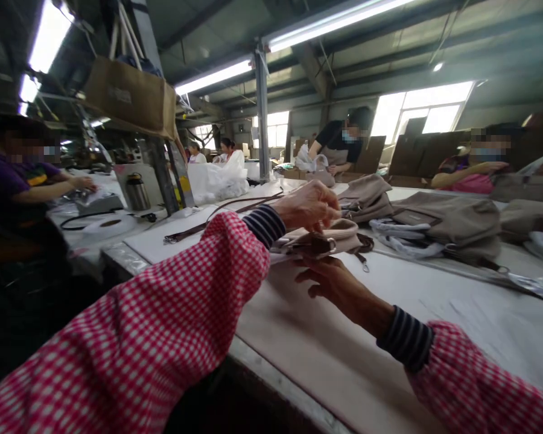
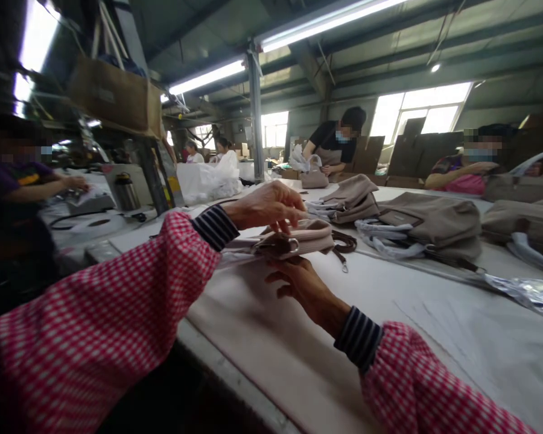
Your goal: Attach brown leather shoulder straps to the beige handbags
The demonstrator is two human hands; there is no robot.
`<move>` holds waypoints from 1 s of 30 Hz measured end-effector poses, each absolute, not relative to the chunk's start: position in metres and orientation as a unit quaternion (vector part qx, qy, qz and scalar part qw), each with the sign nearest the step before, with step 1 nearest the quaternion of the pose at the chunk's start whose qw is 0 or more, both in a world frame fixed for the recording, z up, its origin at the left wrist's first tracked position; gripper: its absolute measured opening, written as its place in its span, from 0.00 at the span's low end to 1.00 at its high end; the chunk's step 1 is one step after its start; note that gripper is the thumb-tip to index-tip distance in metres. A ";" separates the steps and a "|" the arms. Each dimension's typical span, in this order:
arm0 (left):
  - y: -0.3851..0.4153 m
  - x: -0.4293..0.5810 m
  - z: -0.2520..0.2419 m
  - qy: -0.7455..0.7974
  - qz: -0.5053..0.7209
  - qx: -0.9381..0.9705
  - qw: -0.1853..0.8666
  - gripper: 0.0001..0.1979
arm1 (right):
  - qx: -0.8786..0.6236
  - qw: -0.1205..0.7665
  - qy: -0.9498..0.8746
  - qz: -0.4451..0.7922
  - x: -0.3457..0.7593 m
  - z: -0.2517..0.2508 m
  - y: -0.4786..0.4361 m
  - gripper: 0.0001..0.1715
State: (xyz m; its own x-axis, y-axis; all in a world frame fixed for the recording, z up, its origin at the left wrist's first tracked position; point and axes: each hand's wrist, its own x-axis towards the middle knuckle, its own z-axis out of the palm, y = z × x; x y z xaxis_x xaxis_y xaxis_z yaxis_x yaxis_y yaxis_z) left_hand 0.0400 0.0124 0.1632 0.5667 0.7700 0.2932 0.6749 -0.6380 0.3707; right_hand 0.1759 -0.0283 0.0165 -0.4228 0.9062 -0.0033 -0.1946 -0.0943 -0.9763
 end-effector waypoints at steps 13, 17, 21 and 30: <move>-0.020 -0.082 0.017 0.469 0.102 0.876 0.050 0.28 | -0.460 0.473 -0.341 0.670 0.255 -0.029 -0.076 0.08; -0.027 -0.072 -0.002 0.453 0.142 0.879 0.035 0.32 | -0.469 0.499 -0.318 0.656 0.246 -0.022 -0.072 0.06; -0.025 -0.063 0.001 0.416 0.148 0.896 0.045 0.23 | -0.447 0.543 -0.305 0.642 0.241 -0.008 -0.062 0.02; -0.079 -0.057 0.097 0.360 0.152 0.896 0.212 0.14 | -0.325 0.590 -0.389 0.628 0.234 0.030 -0.019 0.08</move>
State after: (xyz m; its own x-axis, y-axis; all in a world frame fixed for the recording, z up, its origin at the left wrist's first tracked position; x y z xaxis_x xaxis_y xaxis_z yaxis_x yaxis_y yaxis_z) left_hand -0.0575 -0.0792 0.0969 0.6951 0.7090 0.1190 0.5803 -0.6511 0.4892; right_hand 0.2345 -0.0195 0.0302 -0.0912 0.9946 0.0500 -0.4887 -0.0010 -0.8725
